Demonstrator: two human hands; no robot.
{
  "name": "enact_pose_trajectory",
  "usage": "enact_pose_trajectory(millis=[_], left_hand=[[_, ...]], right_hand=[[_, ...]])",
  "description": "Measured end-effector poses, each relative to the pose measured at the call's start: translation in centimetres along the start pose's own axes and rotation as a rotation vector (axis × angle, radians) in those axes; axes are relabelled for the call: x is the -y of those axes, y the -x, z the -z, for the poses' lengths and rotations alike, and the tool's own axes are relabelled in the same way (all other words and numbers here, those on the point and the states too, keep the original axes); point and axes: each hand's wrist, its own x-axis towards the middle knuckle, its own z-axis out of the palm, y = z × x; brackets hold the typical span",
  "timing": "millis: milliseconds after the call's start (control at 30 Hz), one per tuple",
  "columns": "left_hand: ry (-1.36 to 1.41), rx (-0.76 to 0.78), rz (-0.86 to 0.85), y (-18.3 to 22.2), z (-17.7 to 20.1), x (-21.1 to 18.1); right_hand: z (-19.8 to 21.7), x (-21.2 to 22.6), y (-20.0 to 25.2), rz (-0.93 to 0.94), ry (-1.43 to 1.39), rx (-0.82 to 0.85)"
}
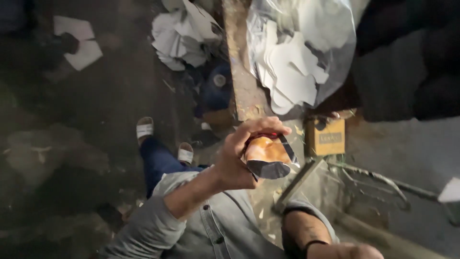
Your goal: The recorder is sorting and organizing white shoe components from a plastic bag on a workbench.
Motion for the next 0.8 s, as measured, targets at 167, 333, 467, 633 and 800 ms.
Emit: enact_pose_trajectory(millis=[167,333,467,633,800], left_hand=[[-0.143,-0.008,-0.035,-0.4,1.0,-2.0],[-0.236,0.033,0.028,0.8,2.2,-2.7],[-0.223,0.138,0.386,4.3,4.3,-1.1],[0.403,0.009,0.763,5.9,5.6,-2.1],[0.087,0.039,0.784,8.0,7.2,-3.3]], right_hand=[[-1.7,0.5,-1.4,0.148,0.098,0.095],[-2.1,0.2,-2.2,0.169,0.076,0.270],[0.8,-5.2,1.1,-0.102,0.004,0.422],[0.3,-7.5,3.2,-0.441,-0.171,0.456],[-0.6,-9.5,3.5,-0.412,-0.216,0.437]])
